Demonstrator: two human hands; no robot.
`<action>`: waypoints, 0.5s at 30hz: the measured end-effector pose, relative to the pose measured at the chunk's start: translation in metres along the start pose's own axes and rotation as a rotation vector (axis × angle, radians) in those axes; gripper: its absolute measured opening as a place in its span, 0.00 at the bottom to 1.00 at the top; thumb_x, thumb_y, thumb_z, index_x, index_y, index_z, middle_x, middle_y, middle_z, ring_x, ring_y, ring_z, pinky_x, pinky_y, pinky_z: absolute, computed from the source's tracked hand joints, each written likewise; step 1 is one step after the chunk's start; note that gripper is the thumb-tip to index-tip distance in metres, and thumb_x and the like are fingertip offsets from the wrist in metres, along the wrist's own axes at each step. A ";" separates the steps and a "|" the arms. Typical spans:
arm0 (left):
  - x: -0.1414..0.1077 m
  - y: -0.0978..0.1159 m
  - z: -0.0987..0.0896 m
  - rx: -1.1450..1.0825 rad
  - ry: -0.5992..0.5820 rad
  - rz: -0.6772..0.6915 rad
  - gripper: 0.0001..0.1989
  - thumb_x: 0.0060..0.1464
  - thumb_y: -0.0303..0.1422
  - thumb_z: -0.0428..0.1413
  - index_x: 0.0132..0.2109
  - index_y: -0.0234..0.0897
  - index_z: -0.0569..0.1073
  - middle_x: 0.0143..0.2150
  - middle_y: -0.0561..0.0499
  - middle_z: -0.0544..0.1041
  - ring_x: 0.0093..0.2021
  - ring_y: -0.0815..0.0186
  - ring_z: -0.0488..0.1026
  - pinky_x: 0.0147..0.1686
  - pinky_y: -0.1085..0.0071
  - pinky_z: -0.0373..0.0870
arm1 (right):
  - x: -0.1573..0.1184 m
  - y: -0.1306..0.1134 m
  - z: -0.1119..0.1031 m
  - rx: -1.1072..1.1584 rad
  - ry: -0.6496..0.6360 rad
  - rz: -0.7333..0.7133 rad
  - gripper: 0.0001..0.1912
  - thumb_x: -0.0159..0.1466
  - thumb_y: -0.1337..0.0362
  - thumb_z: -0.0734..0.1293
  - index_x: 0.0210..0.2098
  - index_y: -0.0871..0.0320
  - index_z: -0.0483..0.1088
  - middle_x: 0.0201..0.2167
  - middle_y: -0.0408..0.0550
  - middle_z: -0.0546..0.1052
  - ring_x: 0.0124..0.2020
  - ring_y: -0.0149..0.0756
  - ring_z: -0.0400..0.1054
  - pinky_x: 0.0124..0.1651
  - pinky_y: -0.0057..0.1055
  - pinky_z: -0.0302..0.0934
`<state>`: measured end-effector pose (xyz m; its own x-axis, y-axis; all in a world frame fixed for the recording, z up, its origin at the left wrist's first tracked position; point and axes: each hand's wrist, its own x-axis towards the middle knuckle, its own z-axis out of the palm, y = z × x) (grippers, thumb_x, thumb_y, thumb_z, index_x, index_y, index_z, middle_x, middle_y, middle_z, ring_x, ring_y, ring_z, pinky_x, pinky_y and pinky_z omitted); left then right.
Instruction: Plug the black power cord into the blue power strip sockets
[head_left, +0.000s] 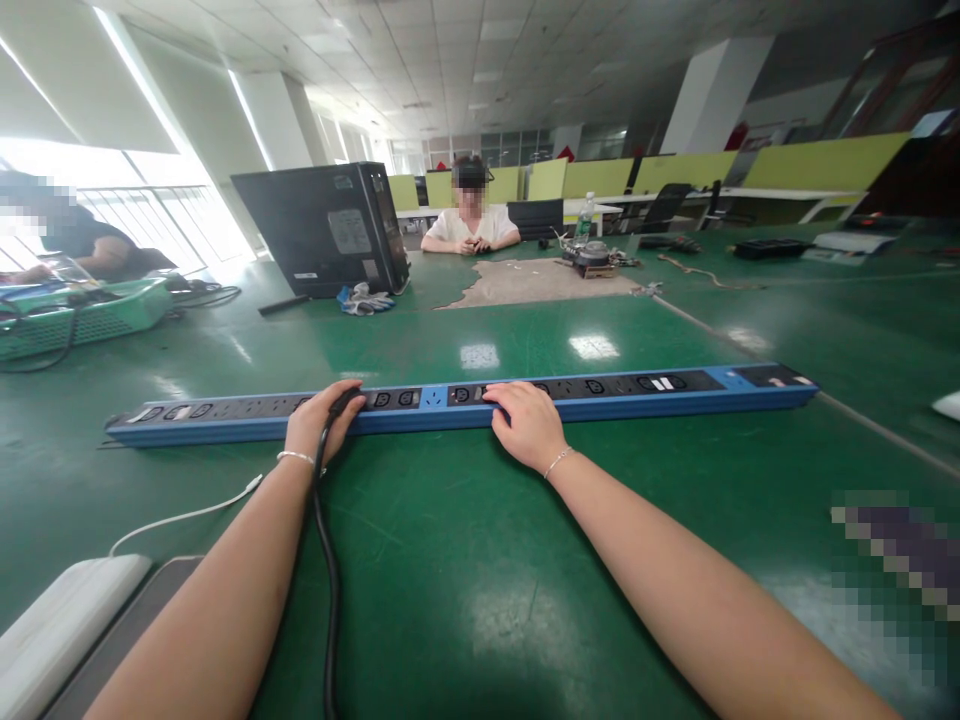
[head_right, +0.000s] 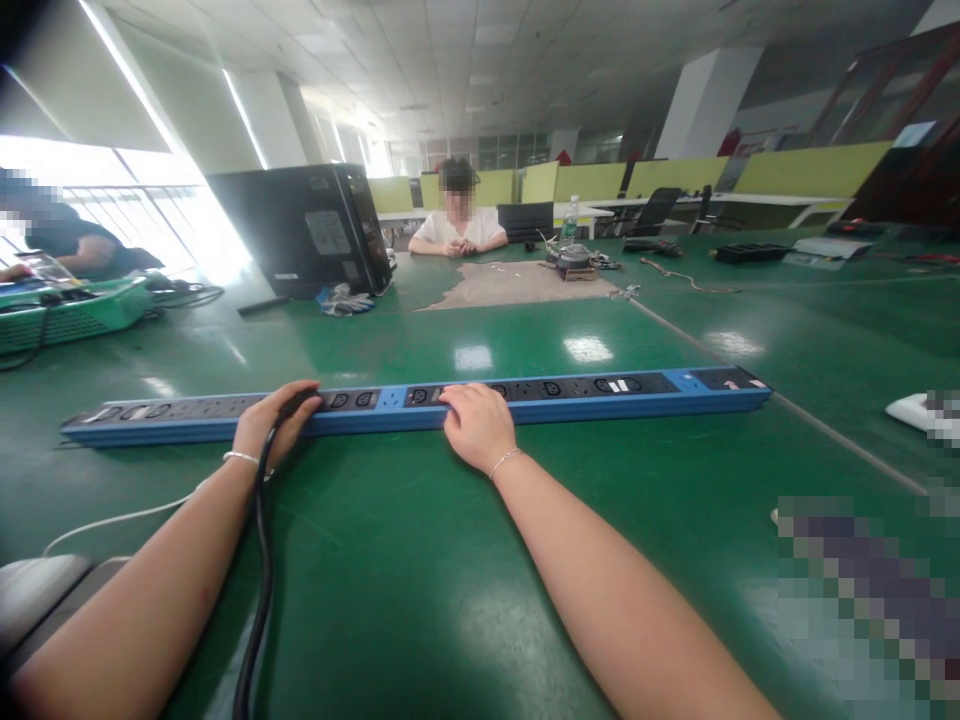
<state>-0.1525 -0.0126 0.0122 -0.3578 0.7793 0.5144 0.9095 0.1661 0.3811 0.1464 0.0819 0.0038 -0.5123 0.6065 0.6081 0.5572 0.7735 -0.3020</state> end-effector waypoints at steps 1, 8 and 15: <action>0.000 0.000 0.001 -0.011 0.007 0.001 0.18 0.53 0.46 0.50 0.48 0.47 0.73 0.44 0.53 0.78 0.42 0.62 0.74 0.46 0.68 0.68 | 0.000 0.000 0.000 -0.001 -0.004 0.002 0.15 0.58 0.69 0.60 0.42 0.55 0.73 0.46 0.45 0.76 0.48 0.40 0.65 0.50 0.40 0.58; 0.003 -0.012 0.013 -0.092 0.045 0.002 0.19 0.52 0.44 0.51 0.49 0.43 0.72 0.45 0.51 0.77 0.43 0.61 0.74 0.46 0.67 0.68 | 0.000 0.001 0.000 -0.021 -0.012 0.003 0.15 0.58 0.68 0.60 0.42 0.55 0.73 0.47 0.45 0.76 0.49 0.40 0.64 0.51 0.40 0.57; 0.003 -0.007 0.012 -0.171 0.134 0.027 0.18 0.52 0.45 0.52 0.46 0.40 0.73 0.43 0.50 0.77 0.43 0.62 0.73 0.48 0.66 0.67 | 0.000 0.001 0.000 -0.023 -0.004 -0.001 0.14 0.59 0.68 0.60 0.42 0.56 0.73 0.47 0.44 0.76 0.49 0.40 0.64 0.50 0.38 0.57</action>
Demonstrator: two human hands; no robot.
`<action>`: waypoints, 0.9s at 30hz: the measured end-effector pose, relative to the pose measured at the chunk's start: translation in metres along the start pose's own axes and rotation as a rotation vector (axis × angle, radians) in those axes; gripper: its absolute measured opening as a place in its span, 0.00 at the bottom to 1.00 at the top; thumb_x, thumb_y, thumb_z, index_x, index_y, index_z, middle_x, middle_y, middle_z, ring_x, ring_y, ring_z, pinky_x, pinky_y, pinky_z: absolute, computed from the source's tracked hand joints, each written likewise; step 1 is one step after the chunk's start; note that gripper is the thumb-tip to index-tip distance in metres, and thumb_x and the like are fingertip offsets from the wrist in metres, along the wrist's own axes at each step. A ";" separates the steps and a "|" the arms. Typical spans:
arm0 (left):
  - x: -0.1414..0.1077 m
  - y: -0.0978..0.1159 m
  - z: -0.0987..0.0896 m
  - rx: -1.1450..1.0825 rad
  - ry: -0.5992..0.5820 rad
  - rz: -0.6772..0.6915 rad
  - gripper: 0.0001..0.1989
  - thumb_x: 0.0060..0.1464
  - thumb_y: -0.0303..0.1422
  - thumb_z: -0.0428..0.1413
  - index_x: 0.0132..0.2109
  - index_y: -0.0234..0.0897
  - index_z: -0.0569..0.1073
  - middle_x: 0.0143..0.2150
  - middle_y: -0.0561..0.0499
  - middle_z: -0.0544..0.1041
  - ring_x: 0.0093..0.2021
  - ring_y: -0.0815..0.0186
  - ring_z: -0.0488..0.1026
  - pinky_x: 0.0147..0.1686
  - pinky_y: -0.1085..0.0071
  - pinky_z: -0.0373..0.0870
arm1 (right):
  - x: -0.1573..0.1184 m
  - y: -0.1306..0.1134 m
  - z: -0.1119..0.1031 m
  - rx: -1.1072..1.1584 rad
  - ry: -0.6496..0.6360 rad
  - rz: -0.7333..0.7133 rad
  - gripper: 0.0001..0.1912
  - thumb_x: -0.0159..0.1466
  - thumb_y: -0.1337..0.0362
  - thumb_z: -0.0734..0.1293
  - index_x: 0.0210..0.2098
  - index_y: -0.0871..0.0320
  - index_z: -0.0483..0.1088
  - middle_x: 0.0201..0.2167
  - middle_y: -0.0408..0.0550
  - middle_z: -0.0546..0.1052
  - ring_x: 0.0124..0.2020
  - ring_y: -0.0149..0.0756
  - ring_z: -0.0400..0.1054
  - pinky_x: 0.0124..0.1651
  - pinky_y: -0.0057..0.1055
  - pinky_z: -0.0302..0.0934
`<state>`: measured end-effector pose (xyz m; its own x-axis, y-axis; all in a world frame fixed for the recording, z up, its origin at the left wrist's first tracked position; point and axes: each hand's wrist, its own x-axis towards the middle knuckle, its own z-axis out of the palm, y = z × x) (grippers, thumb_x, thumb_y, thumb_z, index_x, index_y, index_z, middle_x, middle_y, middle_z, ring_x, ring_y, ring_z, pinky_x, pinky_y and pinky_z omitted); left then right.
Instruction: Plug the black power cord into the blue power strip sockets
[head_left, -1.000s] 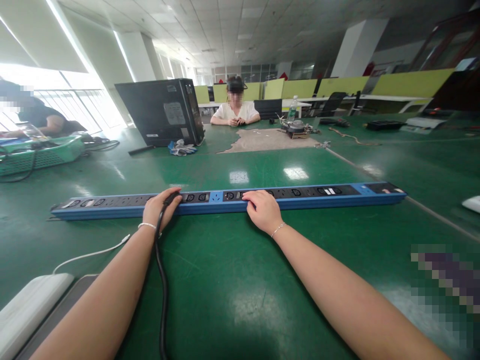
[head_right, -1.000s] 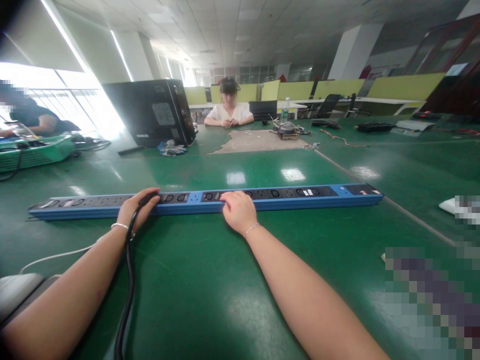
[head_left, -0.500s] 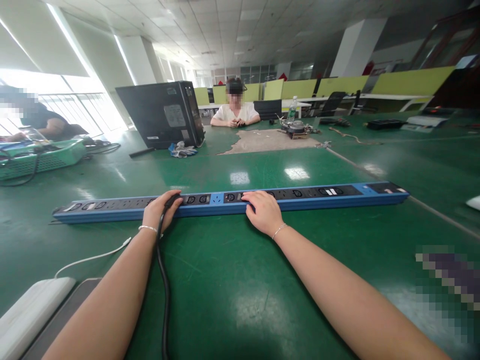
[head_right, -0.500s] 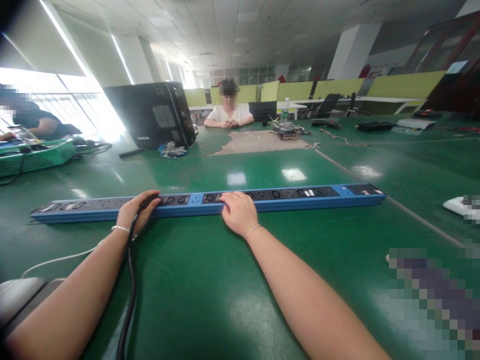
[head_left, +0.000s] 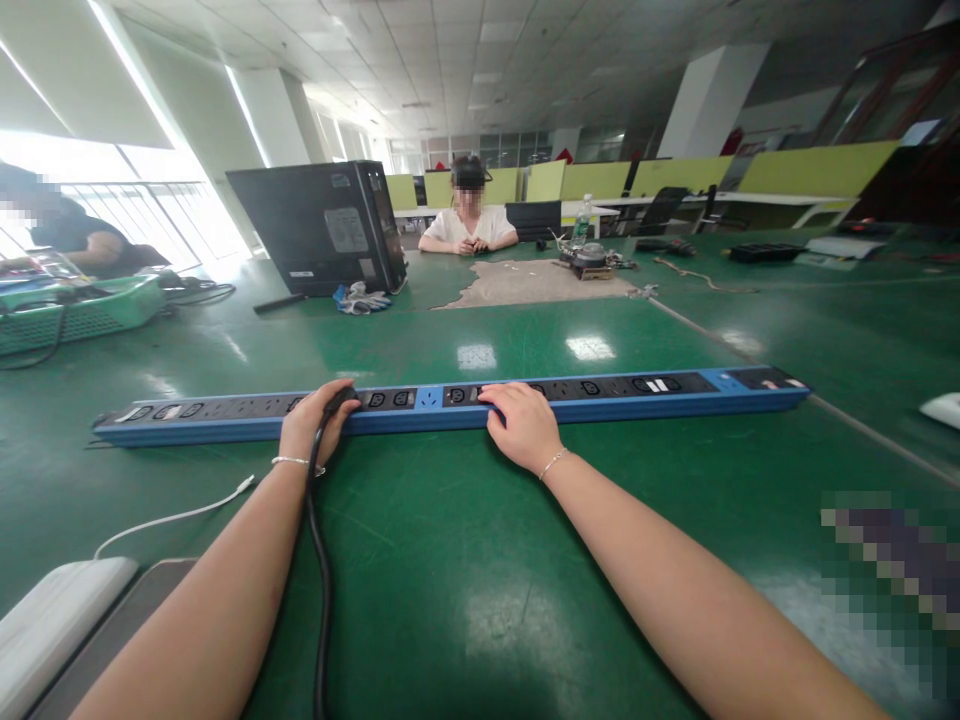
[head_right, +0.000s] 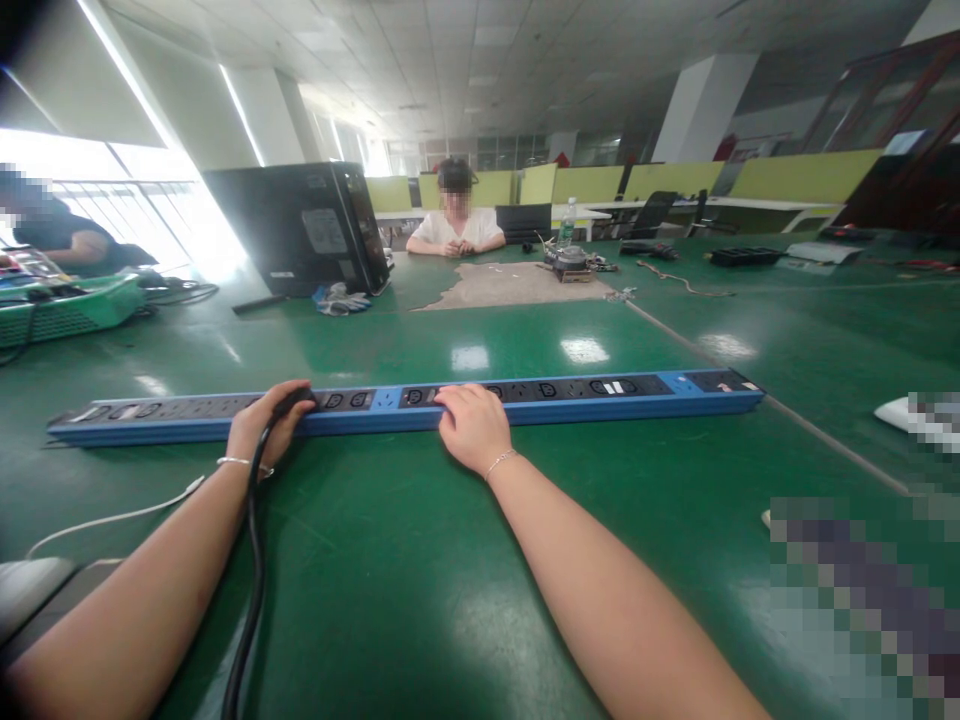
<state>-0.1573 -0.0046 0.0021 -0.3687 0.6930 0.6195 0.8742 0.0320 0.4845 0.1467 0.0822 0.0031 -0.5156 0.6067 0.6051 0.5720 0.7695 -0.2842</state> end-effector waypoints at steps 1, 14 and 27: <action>0.000 0.004 -0.003 -0.015 0.051 -0.007 0.18 0.53 0.45 0.52 0.46 0.40 0.73 0.42 0.50 0.77 0.42 0.63 0.73 0.47 0.67 0.67 | 0.000 0.000 0.000 0.001 0.000 -0.001 0.14 0.59 0.68 0.60 0.42 0.56 0.73 0.47 0.44 0.76 0.49 0.40 0.64 0.51 0.38 0.57; -0.004 0.024 -0.012 -0.022 0.186 -0.125 0.18 0.53 0.40 0.54 0.51 0.45 0.70 0.44 0.51 0.75 0.42 0.64 0.72 0.45 0.67 0.66 | 0.000 -0.001 0.001 0.006 0.014 -0.004 0.14 0.58 0.68 0.60 0.42 0.55 0.73 0.46 0.44 0.76 0.48 0.39 0.64 0.51 0.37 0.56; -0.012 0.110 0.037 -0.149 -0.186 -0.087 0.17 0.53 0.36 0.52 0.51 0.44 0.68 0.44 0.51 0.77 0.42 0.63 0.75 0.43 0.67 0.68 | 0.000 -0.005 0.002 -0.019 -0.010 0.014 0.15 0.58 0.66 0.61 0.43 0.54 0.72 0.47 0.46 0.75 0.50 0.41 0.62 0.52 0.39 0.54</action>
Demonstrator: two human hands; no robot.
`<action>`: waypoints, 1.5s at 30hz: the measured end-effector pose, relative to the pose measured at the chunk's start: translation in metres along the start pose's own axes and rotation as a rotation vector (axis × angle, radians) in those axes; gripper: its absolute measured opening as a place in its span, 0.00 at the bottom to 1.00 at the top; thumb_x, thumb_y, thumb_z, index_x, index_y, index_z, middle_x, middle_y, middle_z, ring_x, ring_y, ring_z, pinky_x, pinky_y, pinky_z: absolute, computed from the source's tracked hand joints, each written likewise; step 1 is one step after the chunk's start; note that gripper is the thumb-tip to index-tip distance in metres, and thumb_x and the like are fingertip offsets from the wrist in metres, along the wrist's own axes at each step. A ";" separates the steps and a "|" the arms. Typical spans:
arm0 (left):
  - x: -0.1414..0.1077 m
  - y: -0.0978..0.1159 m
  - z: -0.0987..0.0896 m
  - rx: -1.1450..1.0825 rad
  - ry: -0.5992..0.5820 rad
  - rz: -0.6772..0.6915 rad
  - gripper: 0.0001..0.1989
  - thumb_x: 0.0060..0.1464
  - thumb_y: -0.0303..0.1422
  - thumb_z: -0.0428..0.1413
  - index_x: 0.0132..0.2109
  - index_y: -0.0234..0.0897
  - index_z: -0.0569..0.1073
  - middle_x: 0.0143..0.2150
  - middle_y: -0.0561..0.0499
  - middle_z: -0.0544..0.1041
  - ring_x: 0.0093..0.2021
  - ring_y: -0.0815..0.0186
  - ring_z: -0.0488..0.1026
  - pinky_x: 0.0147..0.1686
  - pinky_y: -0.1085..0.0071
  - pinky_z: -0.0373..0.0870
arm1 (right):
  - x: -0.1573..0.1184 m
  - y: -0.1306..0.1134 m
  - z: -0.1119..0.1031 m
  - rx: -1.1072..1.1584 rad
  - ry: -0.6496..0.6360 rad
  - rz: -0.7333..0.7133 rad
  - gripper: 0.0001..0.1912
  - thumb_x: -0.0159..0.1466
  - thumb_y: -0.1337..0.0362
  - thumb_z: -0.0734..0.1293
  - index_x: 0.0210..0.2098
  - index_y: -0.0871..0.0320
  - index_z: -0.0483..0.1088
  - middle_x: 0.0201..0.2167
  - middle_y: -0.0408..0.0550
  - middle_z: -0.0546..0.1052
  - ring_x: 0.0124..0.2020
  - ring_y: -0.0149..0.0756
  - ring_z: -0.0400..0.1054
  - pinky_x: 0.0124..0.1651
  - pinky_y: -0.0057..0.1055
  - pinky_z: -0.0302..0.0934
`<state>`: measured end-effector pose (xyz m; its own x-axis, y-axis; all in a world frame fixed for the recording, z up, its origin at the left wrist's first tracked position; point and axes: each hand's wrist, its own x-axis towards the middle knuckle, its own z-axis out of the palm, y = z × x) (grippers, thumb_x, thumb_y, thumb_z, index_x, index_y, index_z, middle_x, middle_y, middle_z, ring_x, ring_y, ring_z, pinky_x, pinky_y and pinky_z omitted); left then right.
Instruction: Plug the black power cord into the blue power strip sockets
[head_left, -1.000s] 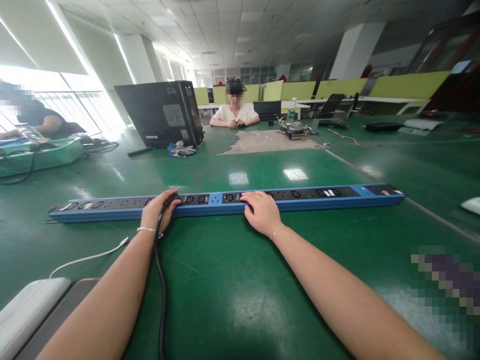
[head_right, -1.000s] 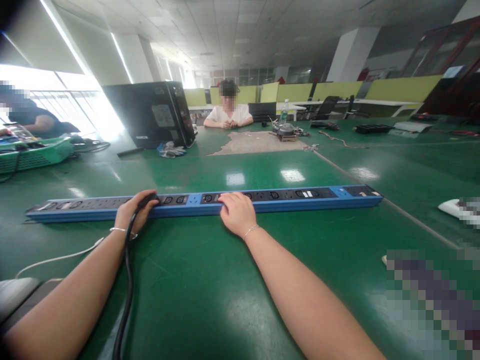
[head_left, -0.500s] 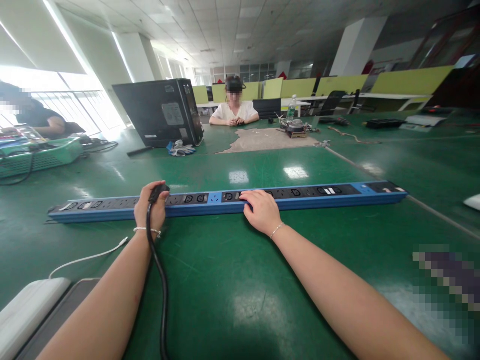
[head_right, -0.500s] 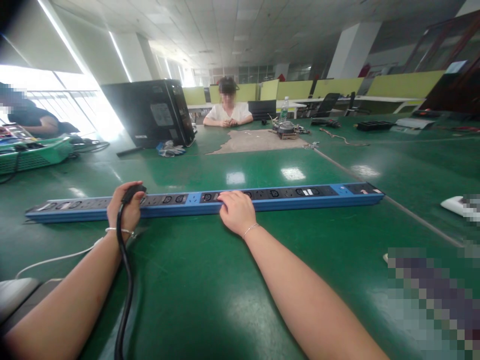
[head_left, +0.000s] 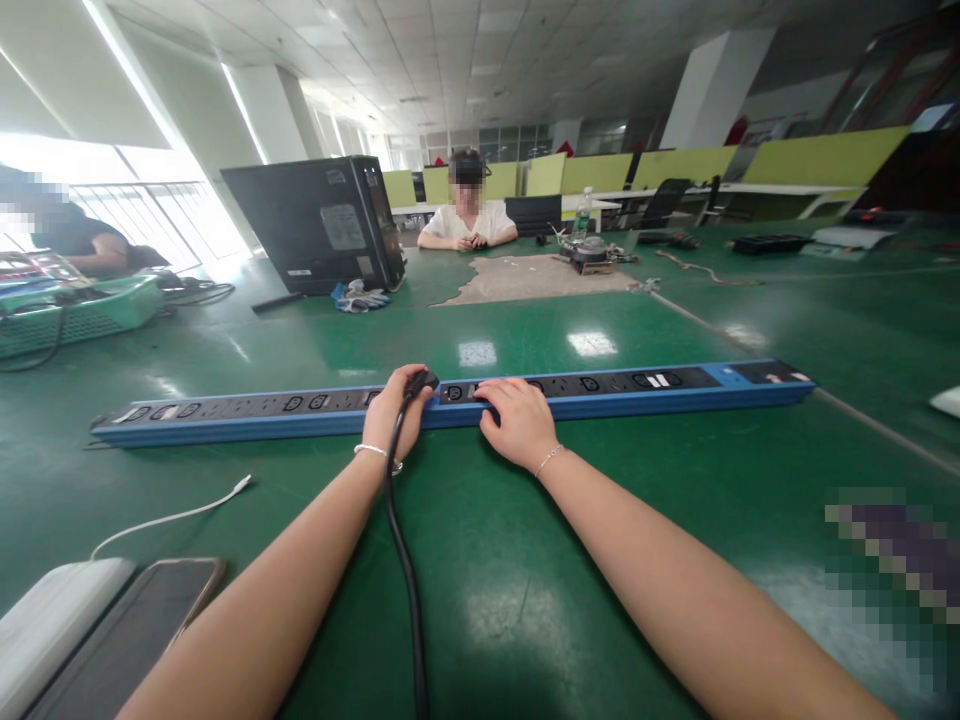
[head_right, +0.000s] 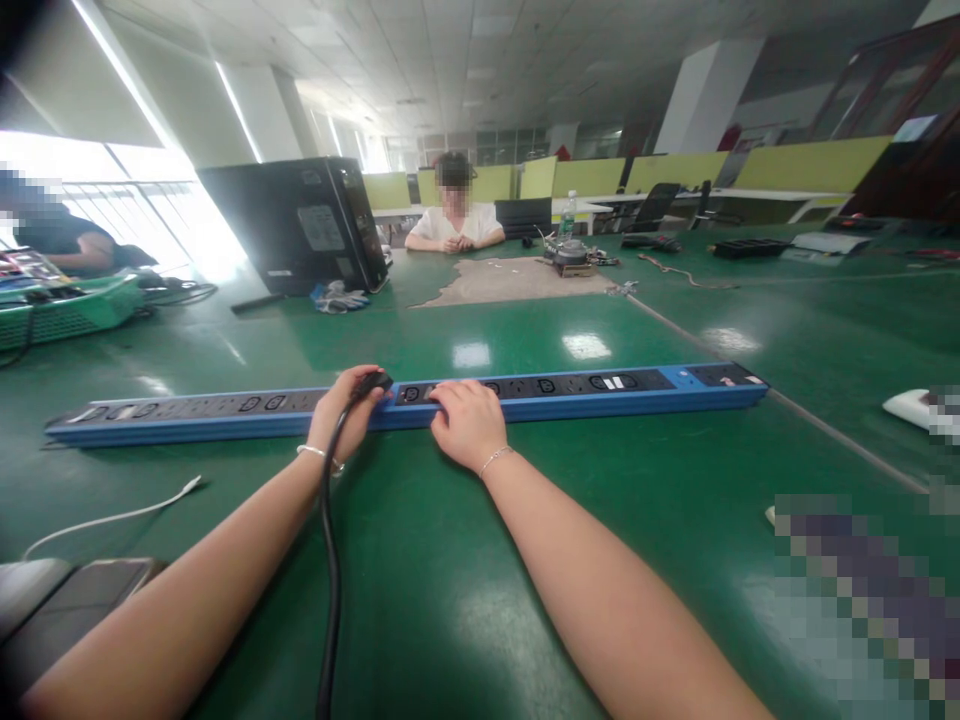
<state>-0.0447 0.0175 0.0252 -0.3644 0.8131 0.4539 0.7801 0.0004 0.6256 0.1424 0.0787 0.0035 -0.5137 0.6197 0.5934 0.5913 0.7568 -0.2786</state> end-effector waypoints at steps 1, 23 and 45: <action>0.000 0.000 0.002 0.022 -0.004 -0.014 0.17 0.54 0.36 0.51 0.52 0.44 0.67 0.44 0.51 0.78 0.42 0.62 0.75 0.43 0.67 0.68 | 0.000 0.000 0.000 0.000 -0.002 0.001 0.15 0.58 0.66 0.61 0.43 0.54 0.72 0.47 0.46 0.74 0.50 0.41 0.62 0.52 0.39 0.54; 0.002 -0.013 0.001 0.177 -0.011 0.000 0.19 0.57 0.39 0.47 0.55 0.45 0.64 0.40 0.49 0.78 0.40 0.62 0.76 0.41 0.66 0.68 | 0.001 -0.001 -0.002 -0.005 -0.007 0.006 0.14 0.59 0.66 0.61 0.43 0.54 0.72 0.47 0.46 0.74 0.50 0.41 0.61 0.51 0.39 0.53; -0.001 -0.007 -0.004 0.331 -0.083 0.096 0.19 0.59 0.37 0.47 0.56 0.45 0.63 0.49 0.48 0.75 0.47 0.60 0.74 0.43 0.67 0.68 | 0.000 -0.001 -0.002 0.000 -0.018 0.011 0.15 0.59 0.66 0.60 0.44 0.54 0.72 0.48 0.47 0.74 0.50 0.41 0.61 0.52 0.40 0.54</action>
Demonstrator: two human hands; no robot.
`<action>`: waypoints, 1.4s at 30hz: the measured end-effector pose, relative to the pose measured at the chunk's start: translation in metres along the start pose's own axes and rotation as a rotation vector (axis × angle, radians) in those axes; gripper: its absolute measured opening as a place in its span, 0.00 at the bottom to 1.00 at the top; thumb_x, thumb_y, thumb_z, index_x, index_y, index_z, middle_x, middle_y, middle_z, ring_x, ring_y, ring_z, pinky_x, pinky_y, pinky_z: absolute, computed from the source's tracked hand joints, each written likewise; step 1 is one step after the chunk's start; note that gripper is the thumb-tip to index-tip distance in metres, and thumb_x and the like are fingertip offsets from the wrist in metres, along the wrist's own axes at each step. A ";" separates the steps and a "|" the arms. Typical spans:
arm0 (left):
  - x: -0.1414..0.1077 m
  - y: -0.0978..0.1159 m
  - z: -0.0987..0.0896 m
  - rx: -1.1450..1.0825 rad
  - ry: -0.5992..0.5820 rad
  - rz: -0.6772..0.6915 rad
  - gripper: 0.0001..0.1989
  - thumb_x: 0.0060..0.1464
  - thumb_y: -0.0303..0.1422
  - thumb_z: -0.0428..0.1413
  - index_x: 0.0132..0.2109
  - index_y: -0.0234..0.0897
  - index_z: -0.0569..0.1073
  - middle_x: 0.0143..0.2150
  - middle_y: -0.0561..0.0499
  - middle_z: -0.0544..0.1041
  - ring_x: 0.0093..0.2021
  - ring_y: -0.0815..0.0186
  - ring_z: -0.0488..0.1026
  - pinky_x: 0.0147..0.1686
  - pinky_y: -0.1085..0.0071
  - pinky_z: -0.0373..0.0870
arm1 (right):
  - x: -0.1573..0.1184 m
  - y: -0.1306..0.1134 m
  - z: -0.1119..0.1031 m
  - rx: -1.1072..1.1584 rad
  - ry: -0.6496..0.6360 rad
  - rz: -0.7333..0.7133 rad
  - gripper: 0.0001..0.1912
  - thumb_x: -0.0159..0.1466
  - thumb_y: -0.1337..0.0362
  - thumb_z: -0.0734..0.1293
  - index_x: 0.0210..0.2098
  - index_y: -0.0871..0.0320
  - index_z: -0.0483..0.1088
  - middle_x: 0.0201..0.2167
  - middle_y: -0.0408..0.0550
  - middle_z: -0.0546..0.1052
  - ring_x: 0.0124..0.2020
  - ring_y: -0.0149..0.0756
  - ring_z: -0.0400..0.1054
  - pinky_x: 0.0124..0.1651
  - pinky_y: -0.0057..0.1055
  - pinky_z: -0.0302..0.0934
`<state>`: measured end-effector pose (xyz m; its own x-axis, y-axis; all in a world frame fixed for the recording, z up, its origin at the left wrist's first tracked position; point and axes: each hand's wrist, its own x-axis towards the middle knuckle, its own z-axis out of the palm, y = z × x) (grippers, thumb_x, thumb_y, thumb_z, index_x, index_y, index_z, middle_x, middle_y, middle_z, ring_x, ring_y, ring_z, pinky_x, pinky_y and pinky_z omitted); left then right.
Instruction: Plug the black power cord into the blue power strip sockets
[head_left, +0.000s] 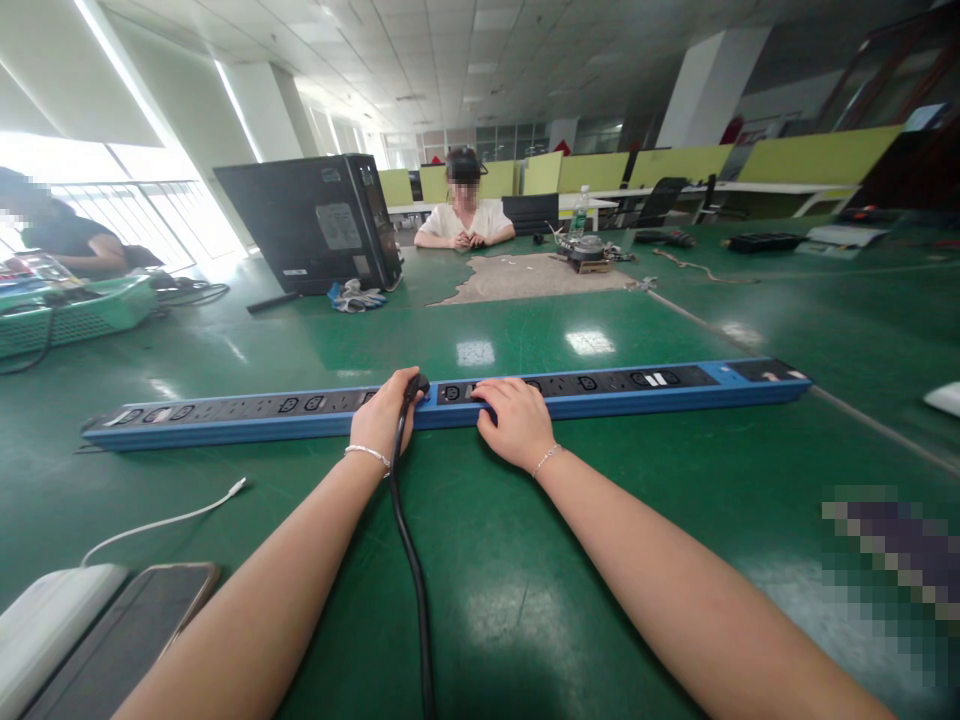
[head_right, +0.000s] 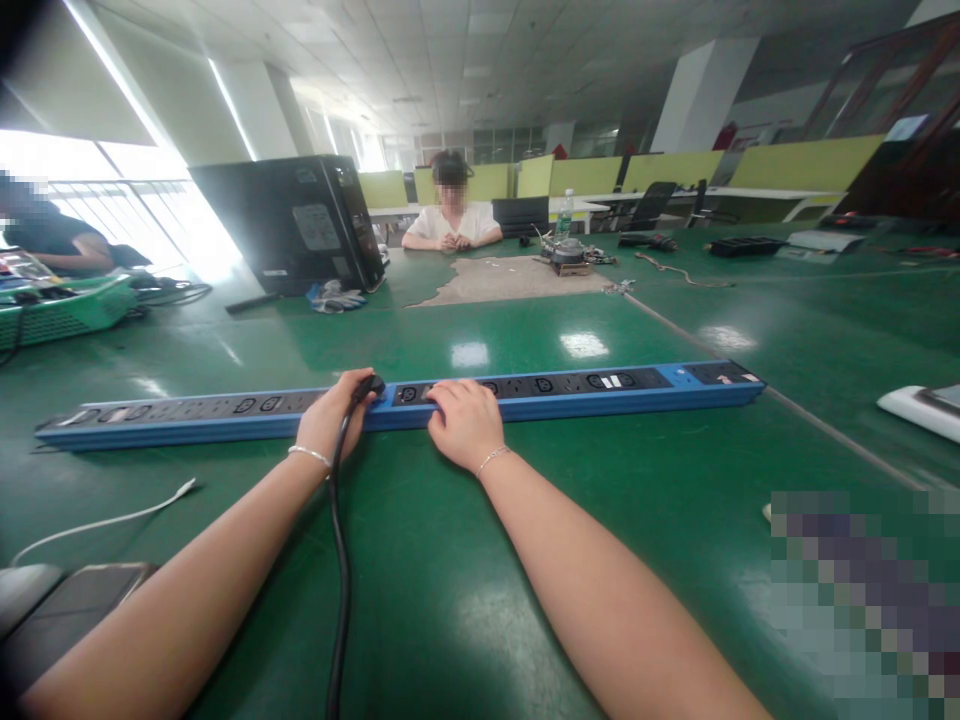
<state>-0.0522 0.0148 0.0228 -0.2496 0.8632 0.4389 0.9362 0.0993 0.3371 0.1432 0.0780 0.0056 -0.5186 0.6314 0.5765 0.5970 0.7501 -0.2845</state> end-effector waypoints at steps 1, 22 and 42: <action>0.000 0.001 0.000 0.008 -0.003 0.000 0.18 0.59 0.38 0.47 0.56 0.45 0.63 0.49 0.48 0.76 0.46 0.60 0.74 0.43 0.67 0.68 | 0.000 0.000 0.000 -0.001 0.002 -0.001 0.15 0.59 0.66 0.60 0.43 0.54 0.72 0.48 0.47 0.74 0.50 0.41 0.61 0.51 0.40 0.54; -0.005 0.000 0.005 0.143 0.046 0.141 0.19 0.59 0.38 0.46 0.55 0.40 0.65 0.51 0.45 0.74 0.45 0.60 0.74 0.45 0.68 0.67 | -0.001 0.000 0.000 -0.012 0.015 -0.015 0.15 0.58 0.67 0.60 0.44 0.54 0.72 0.48 0.46 0.74 0.50 0.41 0.62 0.51 0.39 0.54; 0.003 -0.011 0.003 0.036 0.004 0.153 0.17 0.57 0.39 0.50 0.52 0.42 0.68 0.47 0.48 0.77 0.47 0.61 0.74 0.46 0.66 0.67 | -0.001 0.001 0.001 -0.022 0.003 -0.017 0.16 0.59 0.68 0.60 0.45 0.55 0.72 0.48 0.48 0.74 0.50 0.41 0.61 0.53 0.40 0.54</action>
<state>-0.0628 0.0176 0.0177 -0.1046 0.8677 0.4861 0.9717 -0.0151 0.2359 0.1435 0.0780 0.0042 -0.5268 0.6183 0.5832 0.6016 0.7560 -0.2580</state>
